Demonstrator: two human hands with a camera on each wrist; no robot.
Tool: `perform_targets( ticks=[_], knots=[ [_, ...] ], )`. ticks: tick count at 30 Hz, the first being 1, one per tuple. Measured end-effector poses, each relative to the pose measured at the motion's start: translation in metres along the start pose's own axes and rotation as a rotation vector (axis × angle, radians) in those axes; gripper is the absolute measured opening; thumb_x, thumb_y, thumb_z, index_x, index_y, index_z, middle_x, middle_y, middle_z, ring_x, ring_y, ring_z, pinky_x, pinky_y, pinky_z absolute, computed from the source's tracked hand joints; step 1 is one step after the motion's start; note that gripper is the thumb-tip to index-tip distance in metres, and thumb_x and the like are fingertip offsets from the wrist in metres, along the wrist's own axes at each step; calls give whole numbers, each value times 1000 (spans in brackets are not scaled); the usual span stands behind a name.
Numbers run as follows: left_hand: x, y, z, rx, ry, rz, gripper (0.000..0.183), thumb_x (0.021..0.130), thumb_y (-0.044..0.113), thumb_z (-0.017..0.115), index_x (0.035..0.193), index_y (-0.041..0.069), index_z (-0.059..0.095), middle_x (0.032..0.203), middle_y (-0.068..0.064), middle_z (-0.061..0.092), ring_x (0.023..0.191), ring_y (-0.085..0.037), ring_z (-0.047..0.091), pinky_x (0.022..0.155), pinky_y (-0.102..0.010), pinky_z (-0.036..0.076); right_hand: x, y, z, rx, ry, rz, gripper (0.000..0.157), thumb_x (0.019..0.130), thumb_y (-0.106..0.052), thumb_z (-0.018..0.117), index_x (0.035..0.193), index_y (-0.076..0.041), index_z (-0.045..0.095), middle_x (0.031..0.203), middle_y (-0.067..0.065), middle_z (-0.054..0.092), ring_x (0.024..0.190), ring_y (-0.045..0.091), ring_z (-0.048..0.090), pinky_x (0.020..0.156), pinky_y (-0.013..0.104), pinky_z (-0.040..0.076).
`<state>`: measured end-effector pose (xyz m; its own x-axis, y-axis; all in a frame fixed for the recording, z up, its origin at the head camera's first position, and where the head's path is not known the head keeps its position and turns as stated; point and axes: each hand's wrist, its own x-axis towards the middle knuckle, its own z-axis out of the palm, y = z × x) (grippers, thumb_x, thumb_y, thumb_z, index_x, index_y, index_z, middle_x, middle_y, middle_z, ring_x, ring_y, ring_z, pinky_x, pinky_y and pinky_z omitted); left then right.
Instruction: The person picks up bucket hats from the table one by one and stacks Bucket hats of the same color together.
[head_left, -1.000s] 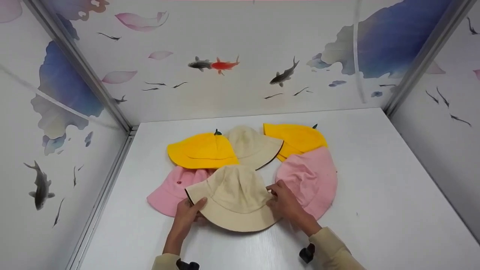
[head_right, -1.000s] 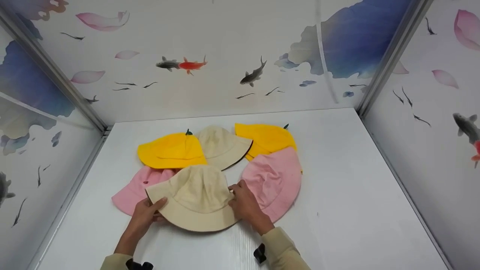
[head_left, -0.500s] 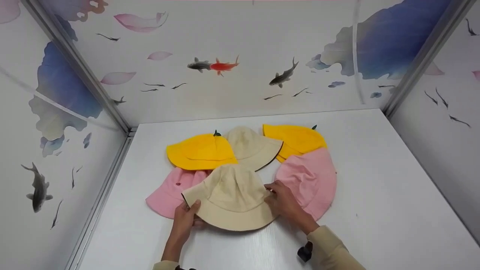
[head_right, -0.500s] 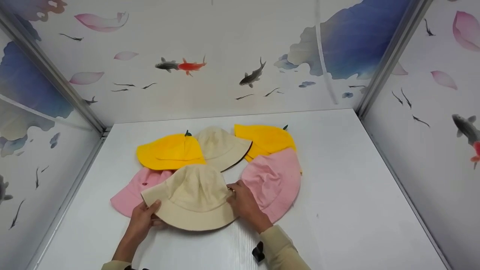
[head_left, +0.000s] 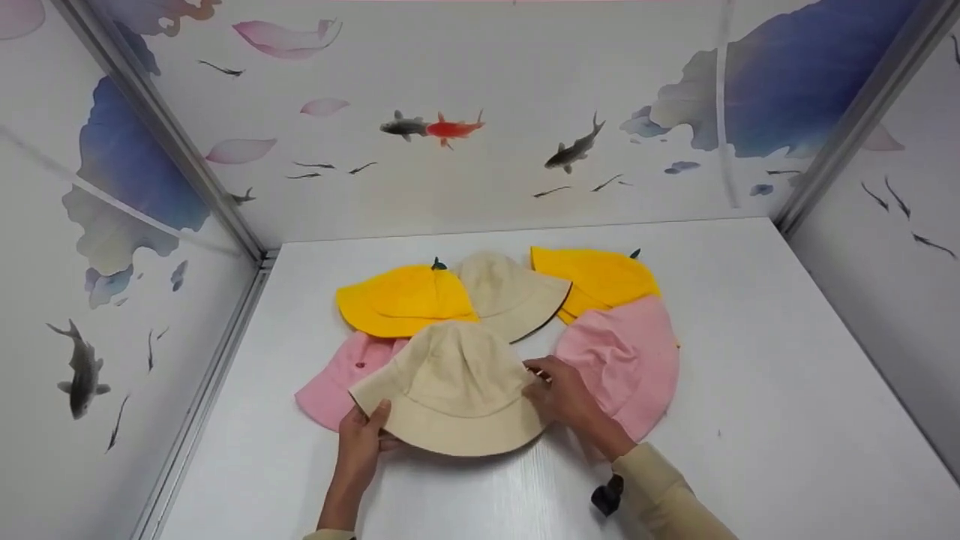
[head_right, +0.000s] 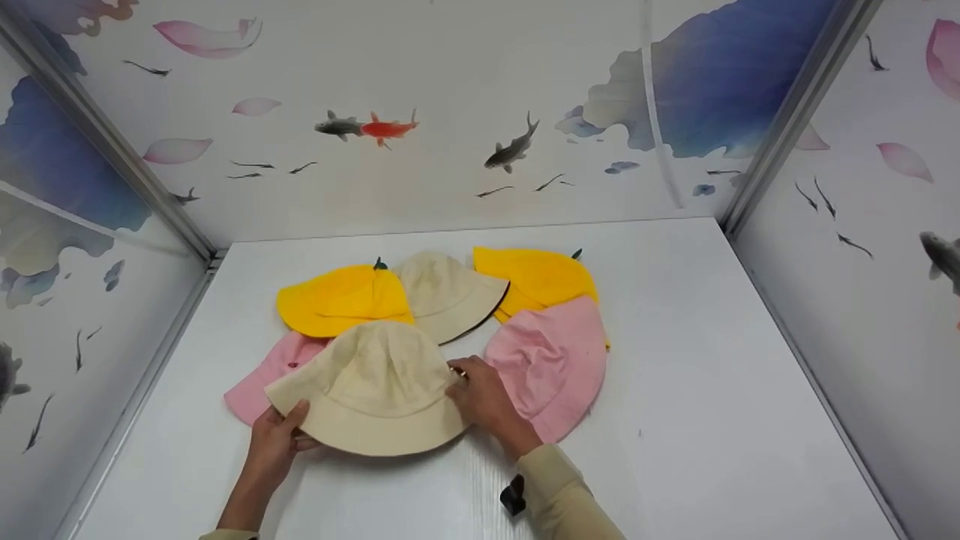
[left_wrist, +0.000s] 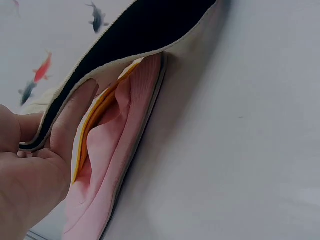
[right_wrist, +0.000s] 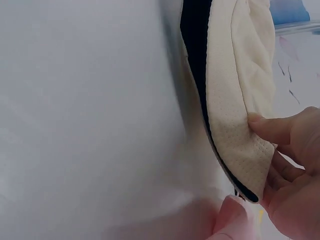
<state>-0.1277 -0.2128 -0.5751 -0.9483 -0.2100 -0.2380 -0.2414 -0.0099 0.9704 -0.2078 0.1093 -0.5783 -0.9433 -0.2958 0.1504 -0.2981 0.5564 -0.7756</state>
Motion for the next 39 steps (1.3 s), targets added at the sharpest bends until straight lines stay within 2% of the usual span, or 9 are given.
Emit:
perform_targets(
  ticks=[4, 7, 11, 18, 25, 29, 35, 37, 39],
  knots=[
    [0, 1, -2, -47, 12, -15, 47, 105, 27, 51, 143, 0, 47, 100, -8, 72, 80, -14, 72, 66, -32, 62, 3, -5, -1, -2, 32, -46, 37, 83, -2, 78, 119, -1, 70, 107, 13, 72, 95, 25, 64, 85, 38, 57],
    [0, 0, -3, -66, 21, -23, 47, 105, 27, 51, 143, -2, 46, 99, -6, 72, 80, -14, 72, 65, -31, 62, 3, -8, -2, -3, 29, -48, 37, 83, -4, 78, 119, -2, 70, 108, 13, 72, 93, 24, 63, 84, 36, 57],
    [0, -2, -4, -68, 27, -16, 47, 105, 26, 51, 143, -1, 46, 103, -6, 72, 82, -14, 72, 67, -32, 63, 4, -9, -4, -22, 6, 3, 35, 85, -7, 77, 120, -6, 71, 108, 10, 72, 92, 21, 63, 83, 33, 56],
    [0, -6, -4, -49, 33, -20, 47, 105, 27, 52, 143, 1, 46, 103, -5, 72, 82, -14, 71, 67, -32, 62, 11, -6, -9, 8, -38, 85, 25, 90, -10, 73, 115, -8, 73, 104, 6, 72, 92, 19, 64, 83, 30, 57],
    [0, -6, -6, -31, 38, -14, 47, 105, 28, 51, 144, 3, 45, 107, -7, 71, 83, -13, 70, 67, -32, 62, 28, -5, -19, -66, 60, 76, 18, 91, -8, 71, 109, -4, 73, 106, 12, 68, 95, 26, 66, 85, 40, 59],
    [0, -5, -8, -11, 36, -19, 47, 105, 29, 51, 145, 4, 45, 109, -7, 71, 84, -13, 70, 68, -32, 61, 40, -6, -28, -93, 27, 101, 25, 93, -12, 70, 116, -5, 71, 117, 12, 64, 107, 29, 61, 97, 44, 55],
    [0, -7, -9, -3, 55, -52, 48, 104, 31, 54, 144, 5, 47, 105, -5, 72, 84, -12, 70, 68, -31, 61, 63, -2, -43, -148, -58, 25, 38, 92, -14, 72, 126, 1, 64, 129, 20, 60, 120, 40, 56, 109, 50, 48],
    [0, -8, -8, -3, 57, -67, 50, 103, 32, 54, 144, 4, 46, 104, -4, 72, 84, -12, 70, 69, -31, 61, 71, 1, -49, -165, -71, 43, 44, 92, -16, 72, 131, 1, 60, 133, 22, 57, 122, 40, 54, 110, 50, 47],
    [0, -9, -7, 8, 59, -84, 51, 103, 33, 55, 144, 4, 46, 104, -3, 72, 85, -11, 70, 70, -30, 61, 79, 4, -53, -173, -93, 97, 51, 92, -19, 73, 137, 0, 55, 141, 22, 53, 127, 38, 51, 112, 50, 45]
  ],
)
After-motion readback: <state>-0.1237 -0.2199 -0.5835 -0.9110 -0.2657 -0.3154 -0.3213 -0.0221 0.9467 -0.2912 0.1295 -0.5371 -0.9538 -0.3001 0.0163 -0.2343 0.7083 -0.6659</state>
